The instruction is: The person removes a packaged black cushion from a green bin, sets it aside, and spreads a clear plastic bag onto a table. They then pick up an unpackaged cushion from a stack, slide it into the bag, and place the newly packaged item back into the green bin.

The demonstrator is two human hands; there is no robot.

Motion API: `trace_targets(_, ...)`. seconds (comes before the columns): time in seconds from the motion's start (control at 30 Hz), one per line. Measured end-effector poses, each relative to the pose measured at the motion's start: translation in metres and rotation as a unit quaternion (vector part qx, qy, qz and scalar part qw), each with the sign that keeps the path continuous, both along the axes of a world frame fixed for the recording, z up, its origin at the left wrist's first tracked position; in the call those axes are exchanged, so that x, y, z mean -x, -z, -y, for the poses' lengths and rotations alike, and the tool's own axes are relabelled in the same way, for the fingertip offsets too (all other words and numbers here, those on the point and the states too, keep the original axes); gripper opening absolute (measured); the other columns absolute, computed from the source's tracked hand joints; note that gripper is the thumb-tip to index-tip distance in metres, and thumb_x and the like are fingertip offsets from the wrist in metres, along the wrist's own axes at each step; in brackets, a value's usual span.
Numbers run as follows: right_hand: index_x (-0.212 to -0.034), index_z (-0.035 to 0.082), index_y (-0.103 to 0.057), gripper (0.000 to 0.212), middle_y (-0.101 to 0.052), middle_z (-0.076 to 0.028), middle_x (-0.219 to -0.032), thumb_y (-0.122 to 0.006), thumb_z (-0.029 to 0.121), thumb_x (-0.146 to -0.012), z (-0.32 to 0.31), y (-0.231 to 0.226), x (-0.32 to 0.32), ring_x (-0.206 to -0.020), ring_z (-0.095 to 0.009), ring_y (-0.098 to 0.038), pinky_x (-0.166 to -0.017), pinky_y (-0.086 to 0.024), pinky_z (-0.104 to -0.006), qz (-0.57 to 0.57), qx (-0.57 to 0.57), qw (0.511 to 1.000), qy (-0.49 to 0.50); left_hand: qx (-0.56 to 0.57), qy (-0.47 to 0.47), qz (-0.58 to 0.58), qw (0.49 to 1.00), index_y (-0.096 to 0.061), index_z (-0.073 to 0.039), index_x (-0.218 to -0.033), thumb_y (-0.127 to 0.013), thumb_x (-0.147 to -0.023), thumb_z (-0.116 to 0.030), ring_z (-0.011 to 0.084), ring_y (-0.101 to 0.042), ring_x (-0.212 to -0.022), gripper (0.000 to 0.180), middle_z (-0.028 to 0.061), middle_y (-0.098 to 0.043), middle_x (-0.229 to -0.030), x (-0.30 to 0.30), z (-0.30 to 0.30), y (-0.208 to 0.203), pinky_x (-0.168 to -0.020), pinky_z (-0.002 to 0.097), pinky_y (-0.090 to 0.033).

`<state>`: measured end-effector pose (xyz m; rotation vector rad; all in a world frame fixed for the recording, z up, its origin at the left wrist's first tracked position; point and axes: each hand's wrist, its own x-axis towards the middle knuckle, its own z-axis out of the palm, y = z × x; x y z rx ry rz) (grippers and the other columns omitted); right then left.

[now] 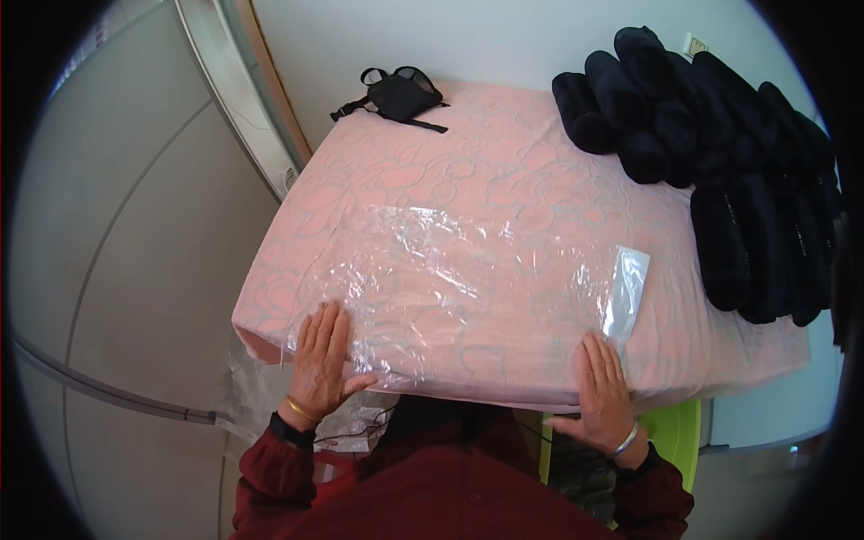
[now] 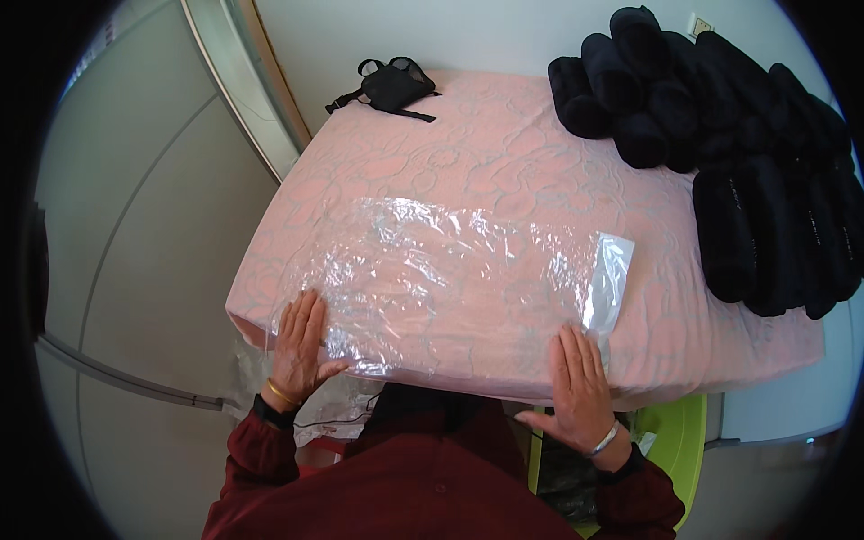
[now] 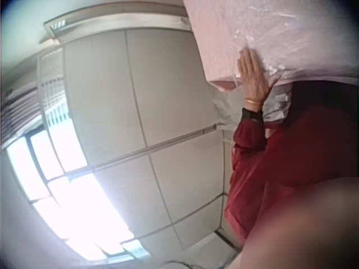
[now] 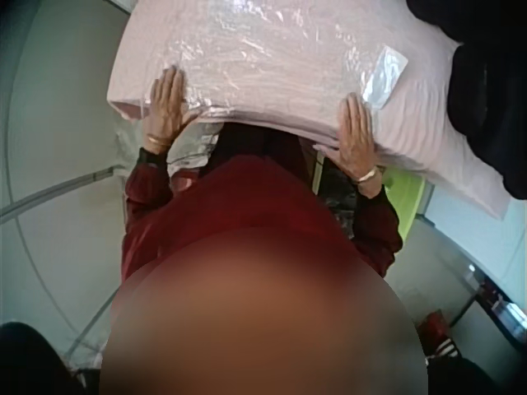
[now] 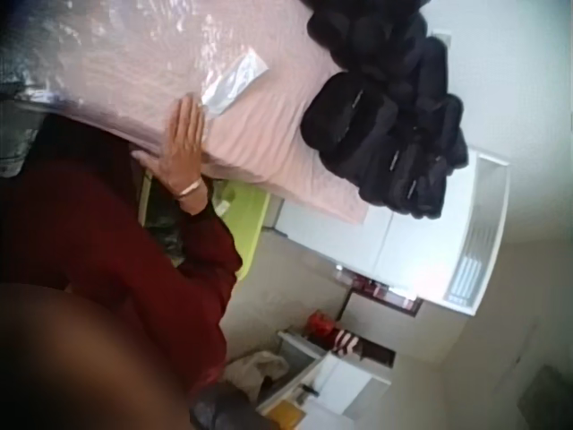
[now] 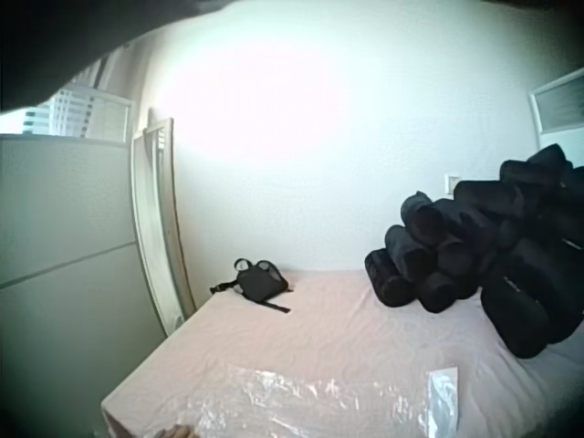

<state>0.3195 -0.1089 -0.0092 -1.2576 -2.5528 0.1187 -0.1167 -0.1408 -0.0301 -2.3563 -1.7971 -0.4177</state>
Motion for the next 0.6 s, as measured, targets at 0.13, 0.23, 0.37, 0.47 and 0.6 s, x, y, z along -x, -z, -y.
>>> trace_targets(0.13,-0.143,-0.011,-0.036,0.105,-0.037,-0.030,-0.150,-0.085,0.041,-0.066,0.017,-0.006,-0.012,-0.141,-0.047,-0.034,-0.116,-0.027,-0.0540,-0.033,0.006,0.999,-0.030,-0.019,-0.003,-0.002,1.000,-0.036,0.009,-0.144,-0.053,-0.084,-0.074,0.0437,-0.032,-0.143,0.104,0.0286,-0.036,-0.151,-0.005,0.021,-0.005,-0.117,0.0566,-0.021)
trace_targets(0.23,-0.143,-0.009,-0.039,0.100,-0.039,-0.029,-0.148,-0.083,0.044,-0.070,0.011,-0.010,-0.015,-0.140,-0.046,-0.035,-0.116,-0.028,-0.0543,-0.054,-0.018,0.998,-0.029,-0.024,0.026,0.008,0.999,-0.035,0.007,-0.146,-0.056,-0.082,-0.074,0.0437,-0.030,-0.144,0.106,0.0280,-0.032,-0.154,-0.040,0.010,-0.020,-0.117,0.0580,-0.020)
trace_targets(0.37,-0.145,-0.007,-0.036,0.101,-0.037,-0.028,-0.150,-0.081,0.046,-0.072,-0.017,-0.014,0.022,-0.142,-0.046,-0.033,-0.117,-0.026,-0.0546,-0.011,-0.072,0.996,-0.044,0.030,0.167,0.072,0.983,-0.032,0.006,-0.149,-0.058,-0.083,-0.070,0.0427,-0.028,-0.146,0.104,0.0272,-0.029,-0.157,-0.139,-0.003,-0.017,-0.118,0.0562,-0.020)
trace_targets(0.47,-0.146,-0.011,-0.031,0.110,-0.034,-0.030,-0.151,-0.073,0.062,-0.075,-0.026,0.002,0.019,-0.142,-0.046,-0.031,-0.118,-0.023,-0.0533,0.021,-0.019,0.998,-0.048,0.036,0.207,0.072,0.975,-0.032,0.007,-0.149,-0.055,-0.086,-0.069,0.0424,-0.028,-0.146,0.102,0.0272,-0.029,-0.156,-0.159,-0.013,-0.008,-0.119,0.0544,-0.020)
trace_targets(0.6,-0.147,-0.012,-0.029,0.114,-0.032,-0.030,-0.152,-0.070,0.065,-0.075,-0.026,0.000,-0.004,-0.144,-0.045,-0.029,-0.119,-0.021,-0.0521,0.032,0.008,0.999,-0.011,0.066,0.189,0.060,0.978,-0.032,0.008,-0.148,-0.051,-0.087,-0.071,0.0422,-0.028,-0.146,0.102,0.0277,-0.030,-0.156,-0.130,-0.026,-0.008,-0.119,0.0524,-0.021)
